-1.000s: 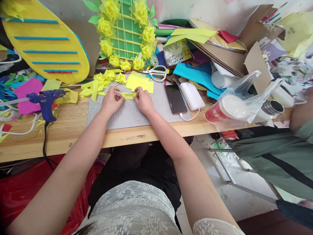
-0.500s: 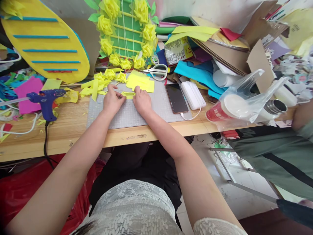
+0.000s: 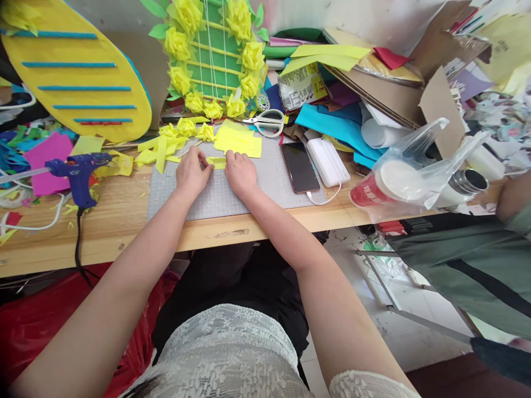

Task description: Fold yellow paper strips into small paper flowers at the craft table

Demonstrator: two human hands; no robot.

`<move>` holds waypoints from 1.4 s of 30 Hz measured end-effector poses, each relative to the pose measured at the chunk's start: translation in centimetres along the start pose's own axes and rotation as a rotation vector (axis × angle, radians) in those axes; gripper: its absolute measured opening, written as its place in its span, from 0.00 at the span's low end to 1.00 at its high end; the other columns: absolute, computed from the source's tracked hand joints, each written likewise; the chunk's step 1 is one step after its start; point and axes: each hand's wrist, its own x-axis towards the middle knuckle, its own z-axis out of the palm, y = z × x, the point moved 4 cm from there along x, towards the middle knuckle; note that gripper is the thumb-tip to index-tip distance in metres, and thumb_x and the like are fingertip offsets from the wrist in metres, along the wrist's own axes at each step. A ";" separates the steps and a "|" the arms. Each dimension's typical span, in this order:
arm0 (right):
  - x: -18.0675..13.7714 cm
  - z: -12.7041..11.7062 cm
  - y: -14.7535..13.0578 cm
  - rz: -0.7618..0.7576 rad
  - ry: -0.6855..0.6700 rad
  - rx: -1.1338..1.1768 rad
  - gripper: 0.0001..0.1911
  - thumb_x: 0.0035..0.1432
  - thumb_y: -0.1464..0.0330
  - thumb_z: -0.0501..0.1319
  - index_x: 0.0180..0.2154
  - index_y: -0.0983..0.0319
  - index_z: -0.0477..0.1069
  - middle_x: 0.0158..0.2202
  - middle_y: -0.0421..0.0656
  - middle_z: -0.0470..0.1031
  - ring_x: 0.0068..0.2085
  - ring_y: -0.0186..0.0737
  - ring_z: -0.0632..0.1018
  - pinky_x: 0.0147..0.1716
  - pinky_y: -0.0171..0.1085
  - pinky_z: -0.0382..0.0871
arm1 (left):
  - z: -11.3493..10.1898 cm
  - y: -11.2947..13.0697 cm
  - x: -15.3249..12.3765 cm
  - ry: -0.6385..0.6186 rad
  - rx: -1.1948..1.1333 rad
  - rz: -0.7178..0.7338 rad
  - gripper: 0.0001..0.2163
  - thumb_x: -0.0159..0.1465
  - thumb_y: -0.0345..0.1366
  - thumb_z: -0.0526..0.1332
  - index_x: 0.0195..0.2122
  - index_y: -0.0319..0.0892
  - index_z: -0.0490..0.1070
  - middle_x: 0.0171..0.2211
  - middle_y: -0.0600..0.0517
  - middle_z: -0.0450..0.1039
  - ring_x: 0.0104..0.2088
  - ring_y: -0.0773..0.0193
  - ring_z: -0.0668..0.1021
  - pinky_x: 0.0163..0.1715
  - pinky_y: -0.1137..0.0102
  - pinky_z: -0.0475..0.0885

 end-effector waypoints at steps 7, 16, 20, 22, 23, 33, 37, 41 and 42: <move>-0.2 -0.1 0.0 0.013 0.018 -0.011 0.10 0.60 0.72 0.50 0.42 0.63 0.66 0.43 0.53 0.74 0.46 0.51 0.71 0.41 0.44 0.66 | 0.7 0.5 0.2 -0.065 0.019 0.178 0.10 0.58 0.26 0.54 0.30 0.44 0.73 0.40 0.46 0.65 0.49 0.52 0.66 0.54 0.57 0.63; -0.2 0.1 0.0 0.008 0.036 -0.021 0.11 0.60 0.67 0.53 0.43 0.63 0.67 0.43 0.53 0.74 0.46 0.51 0.71 0.39 0.43 0.67 | 0.8 1.3 0.2 -0.045 0.025 0.117 0.03 0.57 0.35 0.61 0.28 0.42 0.72 0.42 0.43 0.62 0.54 0.44 0.63 0.55 0.51 0.59; -0.3 -0.3 -0.3 0.020 -0.009 -0.020 0.12 0.60 0.72 0.50 0.45 0.64 0.65 0.46 0.53 0.71 0.48 0.50 0.70 0.41 0.43 0.67 | 1.0 1.3 0.3 -0.054 0.023 0.112 0.02 0.56 0.34 0.62 0.28 0.42 0.71 0.43 0.44 0.63 0.53 0.44 0.64 0.55 0.49 0.58; -0.4 -0.5 -0.4 0.032 -0.024 -0.015 0.14 0.59 0.74 0.49 0.47 0.64 0.63 0.48 0.53 0.69 0.48 0.49 0.70 0.41 0.42 0.67 | 1.0 1.2 0.3 -0.046 0.018 0.095 0.01 0.55 0.33 0.62 0.28 0.43 0.71 0.43 0.44 0.64 0.53 0.44 0.65 0.55 0.49 0.59; -0.5 -0.6 -0.3 0.041 -0.028 -0.009 0.14 0.59 0.74 0.48 0.47 0.64 0.63 0.49 0.53 0.68 0.48 0.49 0.70 0.40 0.42 0.67 | 0.9 1.0 0.3 -0.043 0.009 0.081 0.00 0.55 0.32 0.62 0.28 0.43 0.71 0.43 0.45 0.64 0.53 0.45 0.65 0.55 0.49 0.59; 0.0 0.2 1.7 0.118 0.019 0.213 0.13 0.58 0.74 0.52 0.46 0.62 0.60 0.47 0.50 0.65 0.43 0.43 0.72 0.42 0.44 0.69 | 0.3 -0.4 0.8 -0.053 -0.042 -0.051 0.11 0.52 0.28 0.62 0.36 0.46 0.69 0.41 0.47 0.67 0.50 0.49 0.69 0.53 0.52 0.63; 0.3 0.6 2.0 0.148 0.026 0.253 0.15 0.56 0.75 0.53 0.46 0.61 0.61 0.46 0.50 0.65 0.42 0.44 0.72 0.43 0.47 0.69 | 0.3 -1.2 1.3 -0.037 -0.071 -0.097 0.18 0.49 0.29 0.66 0.41 0.48 0.68 0.38 0.48 0.68 0.48 0.48 0.70 0.51 0.50 0.64; 0.4 0.4 2.2 0.159 0.027 0.299 0.15 0.55 0.74 0.56 0.46 0.62 0.63 0.45 0.49 0.67 0.42 0.44 0.72 0.44 0.45 0.68 | 0.1 -1.5 1.5 -0.054 -0.060 -0.100 0.20 0.48 0.32 0.67 0.43 0.47 0.70 0.39 0.48 0.70 0.49 0.48 0.71 0.52 0.51 0.64; 0.5 0.2 2.3 0.152 0.032 0.314 0.13 0.55 0.73 0.56 0.45 0.62 0.65 0.44 0.48 0.67 0.42 0.43 0.72 0.44 0.44 0.68 | 0.1 -1.5 1.5 -0.070 -0.053 -0.094 0.18 0.49 0.32 0.66 0.42 0.47 0.71 0.40 0.48 0.71 0.49 0.48 0.71 0.53 0.51 0.64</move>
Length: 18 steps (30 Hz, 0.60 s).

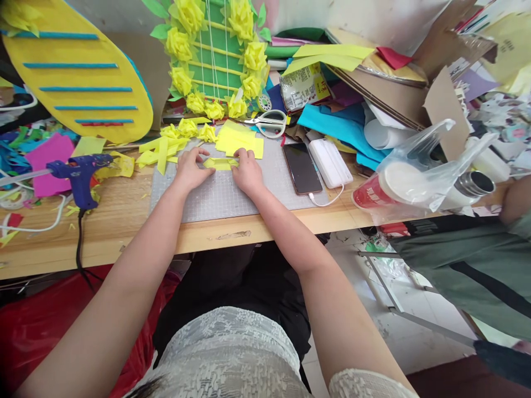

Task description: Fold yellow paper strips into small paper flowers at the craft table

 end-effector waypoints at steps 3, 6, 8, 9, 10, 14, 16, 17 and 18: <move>0.3 -0.5 0.0 -0.026 0.022 0.022 0.09 0.60 0.69 0.54 0.41 0.62 0.68 0.41 0.47 0.69 0.41 0.39 0.72 0.45 0.41 0.67 | 0.0 0.0 0.3 -0.021 -0.013 -0.006 0.11 0.55 0.32 0.60 0.40 0.44 0.73 0.40 0.47 0.73 0.48 0.51 0.72 0.53 0.54 0.64; 0.7 -0.8 -0.1 -0.015 0.014 -0.014 0.10 0.62 0.68 0.52 0.41 0.62 0.70 0.41 0.46 0.71 0.42 0.40 0.72 0.45 0.40 0.66 | -0.1 0.1 0.6 0.035 -0.030 0.010 0.09 0.59 0.33 0.56 0.37 0.42 0.74 0.40 0.46 0.75 0.47 0.54 0.74 0.52 0.59 0.65; 0.7 -0.7 -0.3 0.001 -0.024 -0.060 0.11 0.62 0.67 0.53 0.42 0.62 0.71 0.42 0.46 0.72 0.44 0.42 0.73 0.44 0.41 0.66 | -0.2 0.3 0.7 0.061 0.000 0.035 0.08 0.60 0.35 0.57 0.37 0.42 0.75 0.41 0.46 0.74 0.49 0.52 0.73 0.53 0.59 0.64; 0.7 -0.7 -0.5 0.002 -0.044 -0.084 0.11 0.62 0.67 0.53 0.43 0.62 0.71 0.43 0.47 0.72 0.44 0.43 0.73 0.44 0.42 0.66 | -0.1 0.4 0.7 0.063 0.020 0.042 0.07 0.60 0.36 0.58 0.36 0.42 0.75 0.41 0.45 0.74 0.50 0.51 0.73 0.53 0.57 0.63; 0.7 -0.6 -0.6 0.001 -0.060 -0.105 0.12 0.61 0.68 0.54 0.44 0.62 0.71 0.44 0.47 0.72 0.44 0.44 0.73 0.43 0.42 0.66 | -0.1 0.4 0.7 0.059 0.037 0.043 0.07 0.60 0.37 0.60 0.36 0.43 0.75 0.42 0.45 0.74 0.50 0.49 0.72 0.54 0.56 0.63; 0.3 -0.4 -0.9 -0.009 -0.071 -0.128 0.13 0.60 0.69 0.55 0.46 0.62 0.70 0.47 0.48 0.71 0.45 0.44 0.74 0.42 0.42 0.66 | 0.0 0.5 0.6 0.041 0.061 0.043 0.05 0.57 0.37 0.63 0.33 0.44 0.76 0.42 0.45 0.73 0.52 0.47 0.71 0.53 0.54 0.63; 0.2 -0.4 -0.9 -0.021 -0.067 -0.107 0.13 0.60 0.68 0.56 0.46 0.61 0.71 0.47 0.47 0.71 0.46 0.44 0.74 0.42 0.42 0.66 | 0.0 0.5 0.6 0.030 0.055 0.048 0.04 0.55 0.35 0.64 0.32 0.44 0.76 0.41 0.45 0.73 0.50 0.47 0.71 0.52 0.54 0.64; 0.2 -0.4 -0.9 -0.030 -0.062 -0.094 0.13 0.60 0.68 0.55 0.45 0.61 0.72 0.47 0.47 0.71 0.46 0.43 0.74 0.42 0.41 0.66 | 0.0 0.4 0.7 0.026 0.047 0.052 0.04 0.55 0.35 0.65 0.31 0.44 0.75 0.40 0.46 0.73 0.50 0.48 0.72 0.52 0.54 0.64; 0.2 -0.5 -0.9 -0.039 -0.057 -0.080 0.13 0.61 0.67 0.55 0.45 0.60 0.72 0.47 0.47 0.71 0.46 0.43 0.73 0.43 0.41 0.66 | -0.1 0.4 0.7 0.021 0.035 0.057 0.04 0.54 0.34 0.65 0.31 0.43 0.75 0.40 0.46 0.73 0.49 0.48 0.72 0.52 0.54 0.63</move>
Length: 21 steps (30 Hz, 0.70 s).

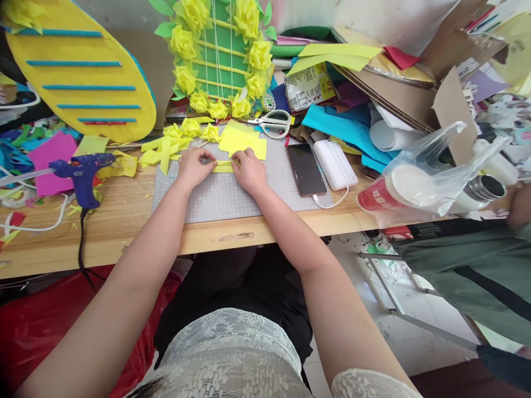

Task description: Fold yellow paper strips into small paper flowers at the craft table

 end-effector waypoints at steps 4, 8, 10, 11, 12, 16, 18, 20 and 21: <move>0.1 -0.1 -0.2 0.000 0.008 0.000 0.14 0.64 0.64 0.52 0.43 0.61 0.73 0.46 0.47 0.71 0.48 0.46 0.73 0.43 0.43 0.66 | 0.0 -0.2 0.2 -0.019 -0.038 0.003 0.04 0.53 0.34 0.66 0.31 0.43 0.75 0.39 0.46 0.73 0.48 0.49 0.72 0.53 0.54 0.62; 0.3 0.2 -0.5 -0.019 0.001 -0.022 0.09 0.59 0.69 0.56 0.41 0.62 0.72 0.44 0.49 0.72 0.47 0.48 0.72 0.44 0.44 0.65 | 0.2 -0.4 0.4 -0.036 -0.039 -0.008 0.06 0.54 0.33 0.65 0.33 0.43 0.76 0.40 0.47 0.74 0.46 0.50 0.73 0.53 0.53 0.62; 0.4 0.5 -0.6 -0.047 0.000 -0.017 0.09 0.58 0.70 0.56 0.40 0.62 0.72 0.44 0.49 0.72 0.47 0.48 0.71 0.46 0.45 0.65 | 0.2 -0.5 0.5 -0.022 -0.046 -0.007 0.05 0.57 0.34 0.62 0.34 0.43 0.76 0.40 0.46 0.74 0.46 0.51 0.73 0.52 0.53 0.62; 0.4 0.6 -0.7 -0.065 -0.002 -0.015 0.09 0.58 0.70 0.56 0.40 0.62 0.72 0.43 0.49 0.72 0.47 0.48 0.71 0.47 0.45 0.65 | 0.2 -0.4 0.4 -0.016 -0.048 -0.004 0.06 0.58 0.35 0.61 0.34 0.43 0.76 0.39 0.46 0.74 0.47 0.50 0.73 0.52 0.53 0.62; 0.4 0.7 -0.7 -0.082 -0.006 -0.016 0.08 0.58 0.70 0.56 0.39 0.62 0.72 0.43 0.50 0.72 0.47 0.48 0.71 0.48 0.46 0.65 | 0.2 -0.4 0.4 -0.014 -0.045 0.001 0.06 0.59 0.36 0.61 0.34 0.43 0.76 0.40 0.46 0.74 0.47 0.50 0.73 0.52 0.53 0.62; 0.4 0.8 -0.9 -0.128 -0.022 -0.027 0.07 0.56 0.68 0.58 0.38 0.63 0.72 0.43 0.50 0.71 0.47 0.49 0.71 0.50 0.47 0.64 | 0.0 0.0 0.0 -0.061 -0.010 0.045 0.07 0.57 0.39 0.64 0.34 0.42 0.76 0.42 0.45 0.73 0.49 0.48 0.72 0.53 0.53 0.61; 0.4 0.8 -0.9 -0.142 -0.036 -0.034 0.06 0.55 0.68 0.59 0.36 0.63 0.71 0.43 0.50 0.72 0.47 0.49 0.71 0.50 0.47 0.64 | -0.2 0.0 -0.2 -0.077 -0.003 0.060 0.06 0.55 0.37 0.65 0.33 0.42 0.76 0.43 0.44 0.72 0.50 0.48 0.71 0.54 0.53 0.61; 0.4 0.8 -1.0 -0.159 -0.049 -0.034 0.05 0.55 0.69 0.59 0.35 0.63 0.71 0.42 0.51 0.72 0.46 0.49 0.71 0.49 0.47 0.64 | -0.3 0.0 -0.3 -0.076 -0.011 0.073 0.06 0.54 0.35 0.66 0.32 0.42 0.75 0.43 0.45 0.72 0.50 0.49 0.70 0.54 0.53 0.61; 0.4 0.8 -1.0 -0.171 -0.053 -0.026 0.04 0.56 0.69 0.58 0.34 0.63 0.70 0.41 0.50 0.73 0.46 0.49 0.71 0.49 0.46 0.64 | -0.3 -0.1 -0.2 -0.072 -0.023 0.083 0.05 0.54 0.35 0.66 0.31 0.41 0.75 0.42 0.45 0.72 0.49 0.50 0.71 0.53 0.54 0.61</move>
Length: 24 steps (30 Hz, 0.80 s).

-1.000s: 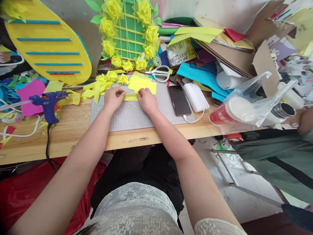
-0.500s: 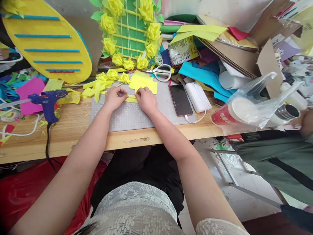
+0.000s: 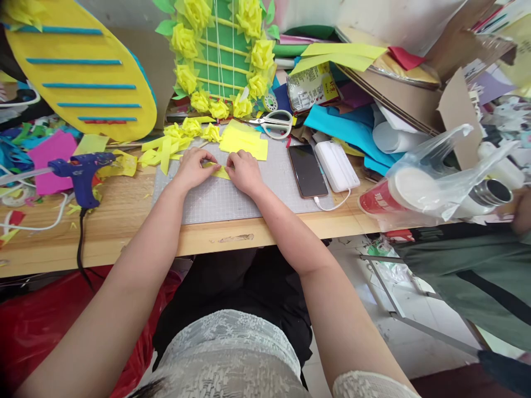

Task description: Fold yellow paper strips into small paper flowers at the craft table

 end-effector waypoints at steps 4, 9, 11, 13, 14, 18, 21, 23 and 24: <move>0.1 -0.1 0.1 -0.021 0.022 0.104 0.06 0.56 0.70 0.56 0.37 0.62 0.68 0.39 0.47 0.74 0.42 0.45 0.72 0.46 0.45 0.64 | 0.2 -0.4 0.4 -0.038 -0.143 0.046 0.04 0.53 0.33 0.65 0.29 0.40 0.72 0.34 0.49 0.73 0.37 0.60 0.73 0.43 0.63 0.67; 0.2 0.1 0.6 -0.008 0.035 0.306 0.12 0.56 0.64 0.58 0.42 0.62 0.66 0.41 0.45 0.75 0.42 0.41 0.73 0.45 0.42 0.66 | 0.1 -0.7 0.5 -0.032 -0.284 0.029 0.04 0.54 0.33 0.64 0.28 0.40 0.70 0.27 0.54 0.70 0.29 0.67 0.69 0.34 0.69 0.66; 0.2 0.2 0.7 -0.011 0.043 0.394 0.13 0.58 0.61 0.55 0.42 0.61 0.66 0.42 0.45 0.75 0.43 0.40 0.74 0.46 0.42 0.66 | 0.0 -0.6 0.4 -0.019 -0.274 0.020 0.04 0.54 0.33 0.63 0.28 0.40 0.70 0.27 0.54 0.70 0.29 0.67 0.69 0.35 0.69 0.66; 0.3 0.2 0.7 -0.030 0.049 0.471 0.15 0.58 0.59 0.56 0.42 0.61 0.66 0.43 0.45 0.75 0.45 0.40 0.74 0.47 0.41 0.67 | -0.1 -0.5 0.4 -0.014 -0.274 0.016 0.04 0.55 0.33 0.63 0.29 0.40 0.69 0.27 0.54 0.70 0.29 0.67 0.70 0.36 0.69 0.67; 0.3 0.2 0.6 -0.041 0.049 0.497 0.15 0.56 0.59 0.58 0.42 0.61 0.67 0.44 0.45 0.74 0.46 0.40 0.74 0.48 0.41 0.67 | -0.1 -0.5 0.4 -0.012 -0.287 0.017 0.04 0.55 0.33 0.63 0.29 0.40 0.69 0.28 0.54 0.70 0.30 0.67 0.71 0.36 0.69 0.67; 0.6 0.2 1.0 -0.006 0.054 0.579 0.11 0.52 0.66 0.60 0.39 0.60 0.67 0.44 0.43 0.74 0.46 0.39 0.74 0.48 0.40 0.68 | -0.2 -0.2 0.2 -0.035 -0.437 -0.008 0.03 0.57 0.33 0.60 0.31 0.40 0.68 0.31 0.53 0.72 0.32 0.67 0.75 0.37 0.71 0.70; 0.8 0.2 1.6 0.067 0.061 0.705 0.08 0.51 0.68 0.59 0.36 0.60 0.66 0.39 0.41 0.74 0.42 0.37 0.74 0.44 0.38 0.69 | 0.2 0.3 -0.1 -0.137 -0.601 -0.078 0.03 0.59 0.33 0.60 0.33 0.41 0.67 0.32 0.54 0.73 0.30 0.68 0.77 0.31 0.73 0.72; 0.9 0.2 1.8 0.093 0.050 0.806 0.07 0.49 0.68 0.60 0.34 0.60 0.66 0.36 0.39 0.73 0.38 0.35 0.73 0.38 0.36 0.70 | 0.2 0.6 -0.3 -0.172 -0.681 -0.111 0.05 0.58 0.31 0.61 0.34 0.40 0.65 0.31 0.54 0.73 0.27 0.70 0.77 0.29 0.74 0.72; 0.9 0.2 1.8 0.101 0.043 0.850 0.07 0.49 0.67 0.61 0.33 0.60 0.66 0.34 0.38 0.72 0.36 0.34 0.72 0.35 0.34 0.69 | 0.2 0.7 -0.4 -0.168 -0.711 -0.128 0.05 0.57 0.29 0.61 0.34 0.40 0.65 0.31 0.55 0.73 0.26 0.71 0.77 0.28 0.75 0.73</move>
